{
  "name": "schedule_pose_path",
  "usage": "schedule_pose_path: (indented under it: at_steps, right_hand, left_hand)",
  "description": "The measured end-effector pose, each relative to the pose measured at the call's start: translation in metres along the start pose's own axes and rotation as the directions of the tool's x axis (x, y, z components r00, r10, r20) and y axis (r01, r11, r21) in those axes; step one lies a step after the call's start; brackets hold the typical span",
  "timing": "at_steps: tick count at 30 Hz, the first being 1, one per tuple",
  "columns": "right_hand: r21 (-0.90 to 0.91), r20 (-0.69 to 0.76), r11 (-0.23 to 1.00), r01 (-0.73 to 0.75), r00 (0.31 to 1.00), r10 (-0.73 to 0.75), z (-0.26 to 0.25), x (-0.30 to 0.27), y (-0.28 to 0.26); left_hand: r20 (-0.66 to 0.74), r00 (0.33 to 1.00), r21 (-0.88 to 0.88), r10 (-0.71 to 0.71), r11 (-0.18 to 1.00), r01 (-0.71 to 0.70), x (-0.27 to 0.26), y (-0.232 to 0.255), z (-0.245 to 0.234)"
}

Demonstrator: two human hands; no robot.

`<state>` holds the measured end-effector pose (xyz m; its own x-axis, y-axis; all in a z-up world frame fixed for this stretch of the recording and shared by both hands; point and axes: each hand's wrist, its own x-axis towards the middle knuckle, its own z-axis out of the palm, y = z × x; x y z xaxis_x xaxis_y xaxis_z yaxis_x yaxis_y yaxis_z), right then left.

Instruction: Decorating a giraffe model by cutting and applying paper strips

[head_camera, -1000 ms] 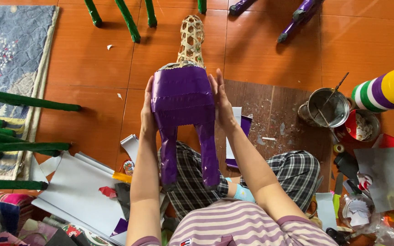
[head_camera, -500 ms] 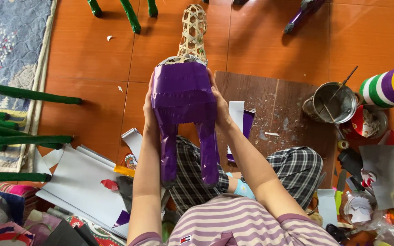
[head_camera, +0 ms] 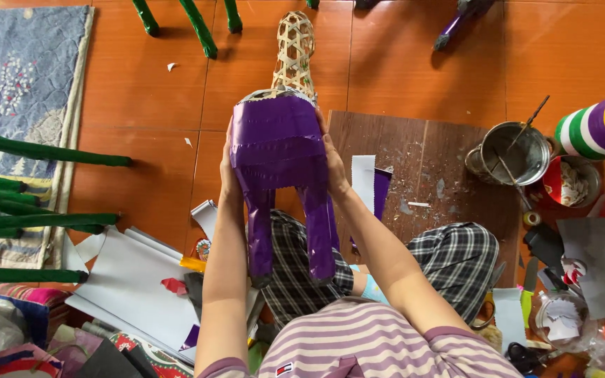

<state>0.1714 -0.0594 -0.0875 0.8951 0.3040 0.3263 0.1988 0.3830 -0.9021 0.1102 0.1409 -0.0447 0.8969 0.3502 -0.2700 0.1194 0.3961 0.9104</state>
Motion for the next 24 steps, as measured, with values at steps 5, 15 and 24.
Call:
schedule_pose_path:
  at_steps: [5,15,24]
  right_hand:
    - [-0.014,-0.021,1.000,0.019,1.000,-0.019,-0.001,-0.008,-0.011]
    - [0.521,0.198,0.627,-0.579,0.796,0.572,-0.032,-0.139,-0.004]
    - [0.547,0.346,0.566,-0.617,0.782,0.518,-0.020,-0.173,-0.043]
  left_hand:
    - [-0.029,0.998,-0.025,-0.065,0.998,0.064,-0.014,-0.010,-0.009]
    - [0.274,0.955,-0.008,-0.114,0.993,0.121,-0.101,-0.066,-0.076]
    - [0.361,0.932,0.011,-0.039,0.999,0.037,-0.118,-0.087,-0.072]
